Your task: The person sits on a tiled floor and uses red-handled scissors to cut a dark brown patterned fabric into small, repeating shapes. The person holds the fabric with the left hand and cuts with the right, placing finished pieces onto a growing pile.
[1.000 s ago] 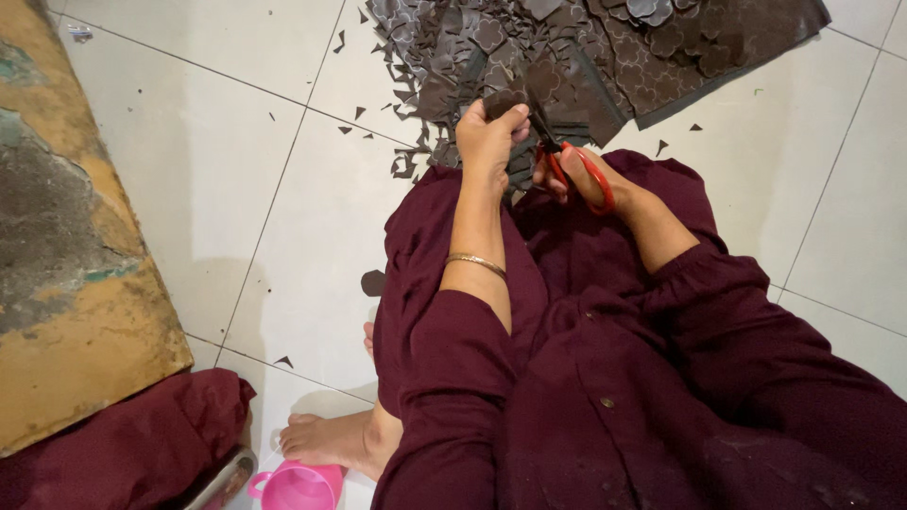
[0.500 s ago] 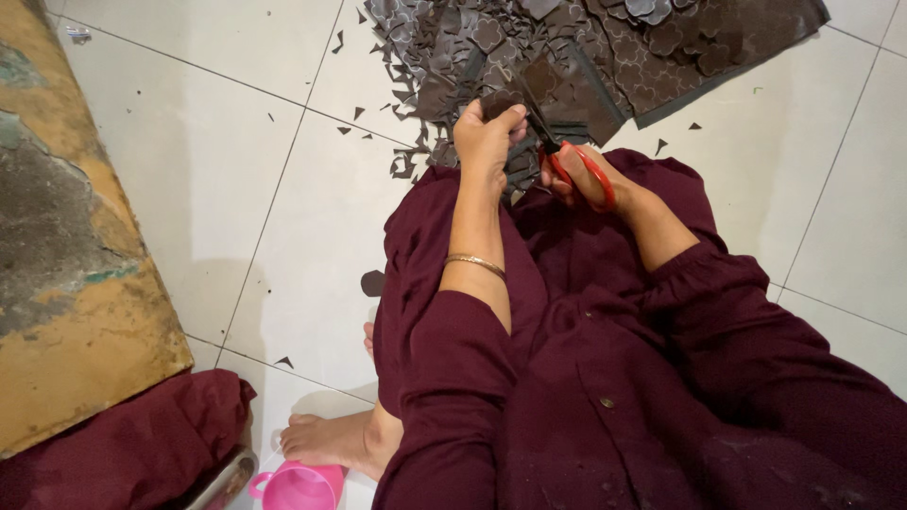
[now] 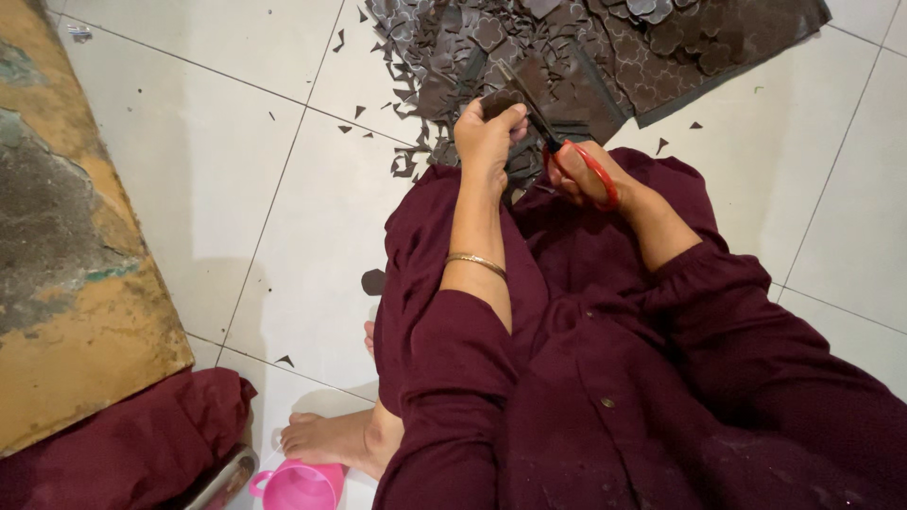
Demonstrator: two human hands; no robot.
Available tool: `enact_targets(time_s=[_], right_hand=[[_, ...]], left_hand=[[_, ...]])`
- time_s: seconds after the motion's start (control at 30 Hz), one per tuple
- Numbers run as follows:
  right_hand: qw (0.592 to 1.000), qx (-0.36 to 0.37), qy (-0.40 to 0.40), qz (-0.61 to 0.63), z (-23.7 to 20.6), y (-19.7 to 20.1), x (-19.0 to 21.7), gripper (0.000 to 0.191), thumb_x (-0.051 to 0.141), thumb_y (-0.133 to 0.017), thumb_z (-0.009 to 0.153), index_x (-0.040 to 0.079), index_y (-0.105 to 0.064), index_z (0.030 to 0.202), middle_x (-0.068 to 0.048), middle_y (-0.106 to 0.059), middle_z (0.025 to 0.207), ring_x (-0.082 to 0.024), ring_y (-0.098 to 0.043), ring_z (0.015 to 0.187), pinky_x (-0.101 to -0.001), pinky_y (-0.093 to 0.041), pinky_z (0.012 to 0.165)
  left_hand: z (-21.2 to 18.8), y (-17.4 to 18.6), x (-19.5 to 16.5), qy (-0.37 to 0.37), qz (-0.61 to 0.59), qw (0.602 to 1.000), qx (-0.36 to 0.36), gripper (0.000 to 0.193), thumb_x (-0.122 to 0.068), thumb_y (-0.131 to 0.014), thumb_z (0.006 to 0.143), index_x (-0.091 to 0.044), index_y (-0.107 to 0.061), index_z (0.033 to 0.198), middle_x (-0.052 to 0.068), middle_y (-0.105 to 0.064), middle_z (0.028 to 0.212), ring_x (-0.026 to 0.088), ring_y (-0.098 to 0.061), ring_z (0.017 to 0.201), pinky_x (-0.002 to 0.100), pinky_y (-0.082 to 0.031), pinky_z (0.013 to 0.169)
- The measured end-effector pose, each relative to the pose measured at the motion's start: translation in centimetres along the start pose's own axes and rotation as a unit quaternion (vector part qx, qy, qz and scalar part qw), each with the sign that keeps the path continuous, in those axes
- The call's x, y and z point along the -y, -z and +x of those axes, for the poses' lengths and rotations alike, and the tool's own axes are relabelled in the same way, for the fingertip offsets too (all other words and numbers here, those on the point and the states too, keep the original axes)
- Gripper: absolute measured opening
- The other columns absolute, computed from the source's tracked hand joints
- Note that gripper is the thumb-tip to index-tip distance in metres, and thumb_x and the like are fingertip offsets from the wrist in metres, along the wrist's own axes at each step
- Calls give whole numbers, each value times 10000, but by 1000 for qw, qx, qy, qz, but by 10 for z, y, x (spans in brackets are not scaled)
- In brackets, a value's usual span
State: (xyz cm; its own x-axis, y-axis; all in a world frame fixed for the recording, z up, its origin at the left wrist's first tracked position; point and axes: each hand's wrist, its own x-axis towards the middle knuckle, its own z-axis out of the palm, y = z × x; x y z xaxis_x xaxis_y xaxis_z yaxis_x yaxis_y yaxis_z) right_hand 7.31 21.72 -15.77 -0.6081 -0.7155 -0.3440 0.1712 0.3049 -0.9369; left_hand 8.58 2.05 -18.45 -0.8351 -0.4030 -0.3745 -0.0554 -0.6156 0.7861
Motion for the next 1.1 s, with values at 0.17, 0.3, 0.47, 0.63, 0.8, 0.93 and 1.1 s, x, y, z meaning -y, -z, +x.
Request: enact_targets(time_s=[0.17,0.3,0.47,0.63,0.8,0.93,1.1], right_hand=[[997,-52,-37,-53,3,4,-7,855,874,-405,860,40,-572,767,8,-485,562,-123,-459,446,-287,-373,425],[998,-44,-11,-38,4,3,-12,789,758,-410,956,0,-605,853,-4,-483,585,-139,-456,480,-294,-382,461],[998,-39,-32,-48,15,1,-12,593,527,-430,1064,-8,-678,1133,9,-538,706,-126,-522,652,-278,-463,636],[999,12,-36,4,13,-2,-13,579,496,-422,1024,13,-629,1267,24,-519,813,-116,-499,747,-272,-431,686],[999,24,-21,19,9,-2,-15,553,487,-439,1038,20,-610,1278,21,-518,839,-121,-484,760,-275,-429,697],[1000,10,-27,13,13,-2,-18,527,447,-442,1032,10,-618,1269,18,-521,832,-126,-488,753,-277,-441,695],[998,-6,-43,42,17,-3,-18,513,406,-422,1040,-23,-622,1236,7,-531,802,-132,-501,719,-281,-443,664]], left_hand=[[0,-1,-1,0,-9,1000,-1,179,30,-768,798,8,-673,949,79,-712,824,148,-686,667,267,-580,592],[-2,-2,-2,-1,2,1000,-14,172,25,-762,804,4,-676,951,75,-713,834,145,-680,671,260,-580,591],[-1,-3,-7,30,-85,995,-37,128,6,-681,845,5,-662,973,89,-709,868,177,-717,705,260,-598,601],[0,-2,-3,21,-101,994,-32,172,24,-682,839,-5,-620,997,92,-698,890,199,-735,739,267,-612,612],[3,0,5,0,-66,998,-16,179,5,-728,850,-2,-648,1010,96,-713,907,180,-704,742,258,-566,589],[5,1,8,6,-32,999,-12,191,-12,-753,845,-8,-673,1018,62,-714,929,152,-699,773,258,-585,635],[4,1,8,16,-36,999,14,193,-7,-752,849,-9,-667,1022,70,-721,928,158,-712,776,262,-603,666]])
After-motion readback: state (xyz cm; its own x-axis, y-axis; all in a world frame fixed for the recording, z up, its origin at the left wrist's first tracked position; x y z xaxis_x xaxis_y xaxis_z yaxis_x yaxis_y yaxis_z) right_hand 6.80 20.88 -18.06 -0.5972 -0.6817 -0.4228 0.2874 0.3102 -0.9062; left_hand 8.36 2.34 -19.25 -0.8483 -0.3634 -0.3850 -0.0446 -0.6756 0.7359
